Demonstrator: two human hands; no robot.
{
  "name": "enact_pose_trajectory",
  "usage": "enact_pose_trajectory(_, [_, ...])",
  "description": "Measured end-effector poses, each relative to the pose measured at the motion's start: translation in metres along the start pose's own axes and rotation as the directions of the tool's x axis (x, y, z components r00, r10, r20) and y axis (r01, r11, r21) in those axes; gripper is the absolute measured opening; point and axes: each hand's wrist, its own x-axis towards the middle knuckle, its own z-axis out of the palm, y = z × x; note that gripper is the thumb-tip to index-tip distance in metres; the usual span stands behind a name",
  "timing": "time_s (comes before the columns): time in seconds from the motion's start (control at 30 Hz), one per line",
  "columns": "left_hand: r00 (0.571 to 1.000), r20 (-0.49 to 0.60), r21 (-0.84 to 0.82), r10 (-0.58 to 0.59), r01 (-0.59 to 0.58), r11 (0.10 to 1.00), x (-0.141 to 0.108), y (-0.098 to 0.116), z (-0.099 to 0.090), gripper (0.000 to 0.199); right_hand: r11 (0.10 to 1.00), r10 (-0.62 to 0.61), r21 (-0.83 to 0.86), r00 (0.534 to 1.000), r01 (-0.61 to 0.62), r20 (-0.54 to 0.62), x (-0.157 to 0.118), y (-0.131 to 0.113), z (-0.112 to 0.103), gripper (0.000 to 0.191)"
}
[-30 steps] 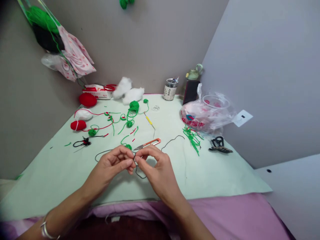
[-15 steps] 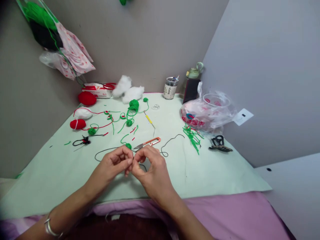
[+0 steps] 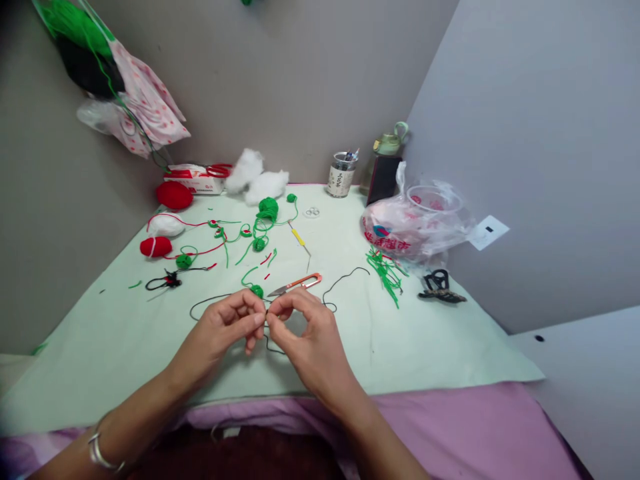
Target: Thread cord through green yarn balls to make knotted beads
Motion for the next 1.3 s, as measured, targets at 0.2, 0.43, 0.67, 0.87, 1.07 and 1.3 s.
enact_pose_trajectory(0.2, [1.000, -0.027, 0.018, 0.006, -0.005, 1.000, 0.000, 0.003, 0.004, 0.019, 0.989, -0.068, -0.135, 0.997, 0.064, -0.024, -0.003, -0.001, 0.004, 0.012])
enact_pose_trajectory(0.43, [0.999, -0.035, -0.091, -0.033, 0.030, 0.995, 0.000, -0.002, 0.004, 0.017, 0.998, 0.058, 0.007, 0.998, -0.057, -0.040, 0.000, 0.002, 0.005, 0.011])
enact_pose_trajectory(0.67, [0.999, -0.041, -0.105, -0.021, 0.017, 0.994, 0.001, -0.004, 0.003, 0.017, 0.993, 0.098, 0.066, 0.995, -0.099, 0.027, 0.000, 0.000, 0.002, 0.009])
enact_pose_trajectory(0.87, [0.999, -0.043, -0.050, 0.000, -0.003, 0.999, -0.002, 0.000, 0.004, 0.019, 0.999, 0.034, -0.008, 0.999, -0.034, -0.016, 0.000, -0.003, 0.007, 0.011])
enact_pose_trajectory(1.07, [0.998, -0.054, -0.051, -0.014, 0.011, 0.999, -0.002, 0.000, 0.006, 0.019, 1.000, 0.019, -0.023, 0.998, -0.020, -0.060, -0.001, 0.000, 0.010, 0.014])
enact_pose_trajectory(1.3, [0.998, -0.060, -0.134, -0.029, 0.021, 0.991, 0.000, -0.005, 0.002, 0.019, 0.997, 0.061, 0.046, 0.997, -0.059, -0.044, 0.000, 0.000, 0.005, 0.012])
